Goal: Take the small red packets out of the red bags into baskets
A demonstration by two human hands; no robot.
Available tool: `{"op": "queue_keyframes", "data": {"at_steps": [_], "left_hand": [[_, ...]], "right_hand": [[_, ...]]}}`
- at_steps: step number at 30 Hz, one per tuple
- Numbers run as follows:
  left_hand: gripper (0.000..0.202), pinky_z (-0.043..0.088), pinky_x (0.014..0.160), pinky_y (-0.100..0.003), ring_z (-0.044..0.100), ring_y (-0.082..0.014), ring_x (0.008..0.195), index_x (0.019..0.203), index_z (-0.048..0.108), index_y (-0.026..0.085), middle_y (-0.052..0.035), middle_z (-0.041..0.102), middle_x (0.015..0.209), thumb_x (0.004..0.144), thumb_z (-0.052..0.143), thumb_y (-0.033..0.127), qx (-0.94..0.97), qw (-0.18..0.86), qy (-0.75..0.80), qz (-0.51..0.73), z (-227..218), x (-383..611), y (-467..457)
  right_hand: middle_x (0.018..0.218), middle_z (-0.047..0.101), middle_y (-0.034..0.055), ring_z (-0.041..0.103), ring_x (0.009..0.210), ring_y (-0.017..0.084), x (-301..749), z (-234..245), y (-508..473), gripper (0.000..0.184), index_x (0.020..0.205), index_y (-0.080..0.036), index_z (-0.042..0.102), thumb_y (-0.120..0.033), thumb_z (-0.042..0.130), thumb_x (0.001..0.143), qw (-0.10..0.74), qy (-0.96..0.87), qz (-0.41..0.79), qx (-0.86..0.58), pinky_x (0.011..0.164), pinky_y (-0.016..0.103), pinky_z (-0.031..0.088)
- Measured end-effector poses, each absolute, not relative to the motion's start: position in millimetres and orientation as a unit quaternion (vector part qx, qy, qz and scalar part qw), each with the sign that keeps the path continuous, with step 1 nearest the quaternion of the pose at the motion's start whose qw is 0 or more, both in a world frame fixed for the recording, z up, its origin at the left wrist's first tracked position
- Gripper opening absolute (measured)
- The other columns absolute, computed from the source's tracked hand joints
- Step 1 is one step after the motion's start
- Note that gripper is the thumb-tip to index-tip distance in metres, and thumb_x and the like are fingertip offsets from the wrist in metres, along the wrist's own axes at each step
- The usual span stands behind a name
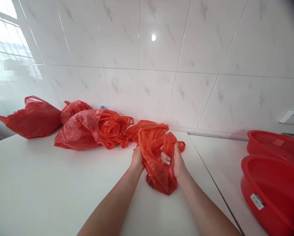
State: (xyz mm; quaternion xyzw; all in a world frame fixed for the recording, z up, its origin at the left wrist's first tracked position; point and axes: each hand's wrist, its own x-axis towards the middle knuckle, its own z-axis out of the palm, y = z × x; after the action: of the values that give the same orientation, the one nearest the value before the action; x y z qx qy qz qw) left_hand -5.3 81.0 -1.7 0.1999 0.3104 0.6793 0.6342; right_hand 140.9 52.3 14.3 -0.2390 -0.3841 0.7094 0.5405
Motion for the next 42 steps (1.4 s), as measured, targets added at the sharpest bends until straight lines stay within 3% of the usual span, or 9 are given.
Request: {"op": "queue_keyframes", "data": {"at_steps": [3,10,14,18,21,25,31,38,42], "left_hand": [[0.019,0.042,0.055,-0.023,0.051,-0.0095,0.052,0.066,0.055,0.015,0.0027,0.057,0.059,0.065,0.071,0.025,0.239,0.613,0.333,0.676,-22.1,-5.7,88.6],[0.02,0.043,0.059,-0.024,0.052,-0.01,0.056,0.074,0.056,0.017,0.0029,0.059,0.064,0.073,0.065,0.035,0.399,0.532,0.396,0.634,-28.3,-5.2,92.1],[0.017,0.042,0.059,-0.025,0.055,-0.012,0.058,0.076,0.057,0.018,0.0009,0.062,0.068,0.076,0.061,0.034,0.49,0.493,0.409,0.591,-31.1,1.7,86.6],[0.012,0.044,0.059,-0.027,0.058,-0.0152,0.06,0.077,0.057,0.019,-0.0007,0.063,0.067,0.08,0.055,0.029,0.562,0.493,0.407,0.525,-30.8,5.3,79.5],[0.018,0.045,0.075,-0.03,0.06,-0.0181,0.079,0.085,0.059,0.018,-0.0038,0.065,0.084,0.086,0.048,0.033,0.598,0.416,0.402,0.555,-22.1,1.2,74.7],[0.038,0.038,0.097,-0.035,0.054,-0.022,0.108,0.116,0.055,0.018,-0.008,0.061,0.114,0.089,0.043,0.042,0.643,0.353,0.337,0.59,-13.1,-3.4,68.4],[0.038,0.043,0.094,-0.037,0.058,-0.0237,0.105,0.112,0.062,0.018,-0.0084,0.065,0.11,0.085,0.052,0.043,0.628,0.44,0.356,0.534,-20.4,5.7,67.0],[0.039,0.042,0.098,-0.037,0.058,-0.0233,0.109,0.112,0.064,0.02,-0.0069,0.065,0.114,0.088,0.046,0.046,0.577,0.499,0.371,0.53,-16.8,3.3,68.6],[0.042,0.042,0.097,-0.038,0.059,-0.0237,0.106,0.111,0.064,0.018,-0.0074,0.067,0.111,0.087,0.047,0.048,0.573,0.534,0.352,0.512,-14.9,0.8,70.3]], "right_hand": [[0.045,0.027,-0.0071,0.022,0.04,0.007,143.0,-0.7,55.9,0.054,0.086,-0.018,0.063,-0.067,0.042,0.08,0.507,-0.384,0.727,-0.259,0.042,0.021,0.027],[0.055,0.044,-0.0071,0.03,0.043,0.005,142.8,-3.0,61.6,0.046,0.119,-0.029,0.054,-0.037,0.067,0.075,0.461,-0.453,0.693,-0.321,0.04,0.018,0.019],[0.066,0.054,-0.0053,0.037,0.046,0.005,137.7,-3.8,59.9,0.041,0.109,-0.027,0.057,-0.035,0.071,0.071,0.453,-0.48,0.669,-0.343,0.041,0.018,0.023],[0.048,0.043,-0.0085,0.028,0.039,0.004,138.4,-9.5,63.3,0.021,0.078,-0.02,0.059,-0.038,0.067,0.074,0.474,-0.458,0.66,-0.36,0.043,0.02,0.029],[0.045,0.039,-0.0085,0.025,0.037,0.004,141.5,-12.4,67.4,0.033,0.059,-0.019,0.047,-0.042,0.066,0.074,0.513,-0.433,0.637,-0.379,0.042,0.021,0.029],[0.047,0.042,-0.0077,0.031,0.04,0.006,140.7,-11.3,68.2,0.029,0.064,-0.02,0.051,-0.043,0.068,0.071,0.547,-0.425,0.584,-0.423,0.039,0.021,0.022],[0.07,0.063,-0.0019,0.056,0.064,0.014,135.2,-9.7,60.8,0.018,0.084,-0.023,0.064,-0.034,0.068,0.071,0.527,-0.489,0.583,-0.378,0.063,0.028,0.044],[0.087,0.07,0.0074,0.062,0.091,0.025,145.1,-9.1,63.3,0.049,0.091,-0.019,0.068,-0.061,0.043,0.082,0.515,-0.391,0.697,-0.31,0.083,0.039,0.046],[0.103,0.068,0.0094,0.058,0.106,0.025,145.1,-4.5,62.7,0.051,0.105,-0.017,0.066,-0.055,0.038,0.086,0.495,-0.402,0.734,-0.233,0.092,0.039,0.043]]}}
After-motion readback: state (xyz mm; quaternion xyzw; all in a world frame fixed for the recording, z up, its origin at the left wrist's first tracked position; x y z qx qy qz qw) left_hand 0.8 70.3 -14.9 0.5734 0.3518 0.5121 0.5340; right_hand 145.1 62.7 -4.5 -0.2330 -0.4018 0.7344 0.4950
